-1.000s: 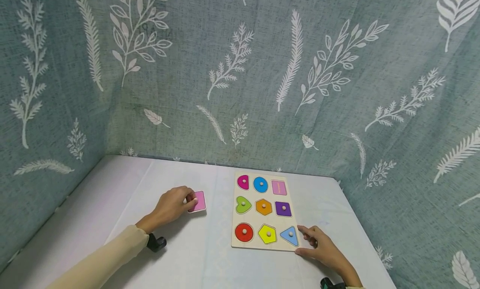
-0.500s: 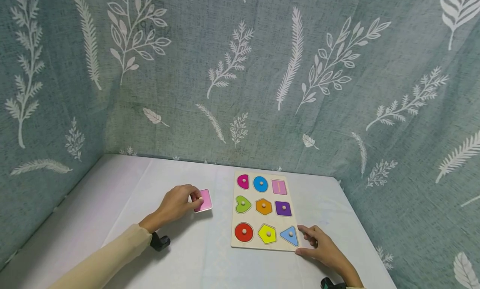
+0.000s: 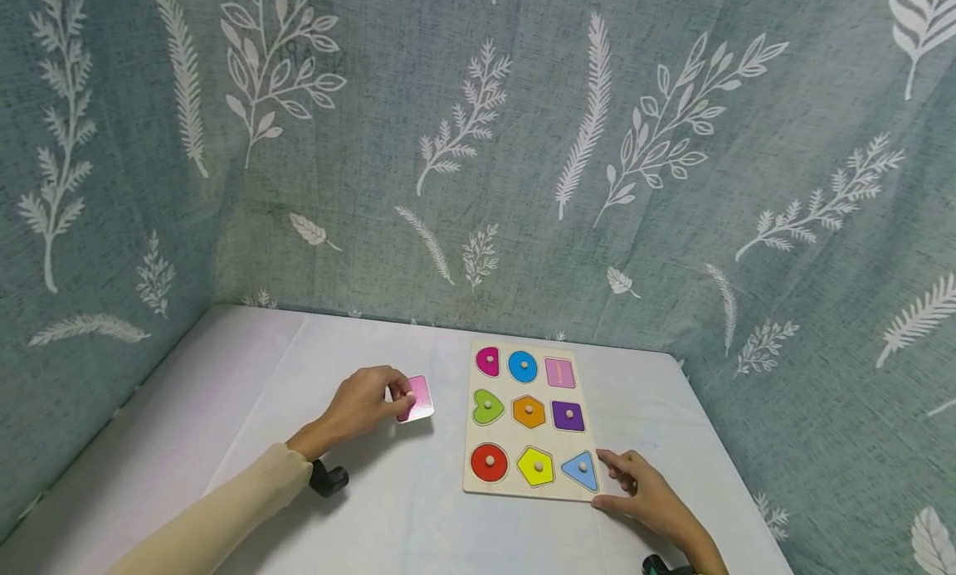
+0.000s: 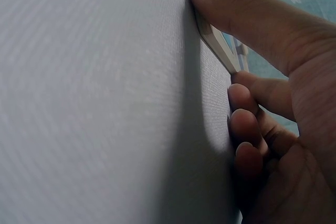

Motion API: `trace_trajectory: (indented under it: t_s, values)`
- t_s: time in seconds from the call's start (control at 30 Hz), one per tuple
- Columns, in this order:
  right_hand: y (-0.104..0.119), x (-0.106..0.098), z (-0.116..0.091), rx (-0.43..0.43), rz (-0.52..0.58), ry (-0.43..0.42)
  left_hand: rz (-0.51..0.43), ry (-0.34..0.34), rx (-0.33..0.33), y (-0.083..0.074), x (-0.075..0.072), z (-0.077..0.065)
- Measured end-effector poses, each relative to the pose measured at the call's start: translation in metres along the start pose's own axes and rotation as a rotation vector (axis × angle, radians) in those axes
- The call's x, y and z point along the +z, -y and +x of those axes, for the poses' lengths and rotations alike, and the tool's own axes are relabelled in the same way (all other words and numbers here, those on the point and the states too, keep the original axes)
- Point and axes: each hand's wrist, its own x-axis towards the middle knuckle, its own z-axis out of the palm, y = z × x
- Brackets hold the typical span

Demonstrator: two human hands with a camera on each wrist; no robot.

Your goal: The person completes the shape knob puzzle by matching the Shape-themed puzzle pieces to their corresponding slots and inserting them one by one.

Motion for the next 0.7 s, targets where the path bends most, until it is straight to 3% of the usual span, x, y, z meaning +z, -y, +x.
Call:
trace_trajectory:
  t_s: [0.7]
  values:
    - [-0.003, 0.001, 0.000, -0.021, -0.013, -0.026, 0.020, 0.028, 0.028, -0.016, 0.017, 0.026]
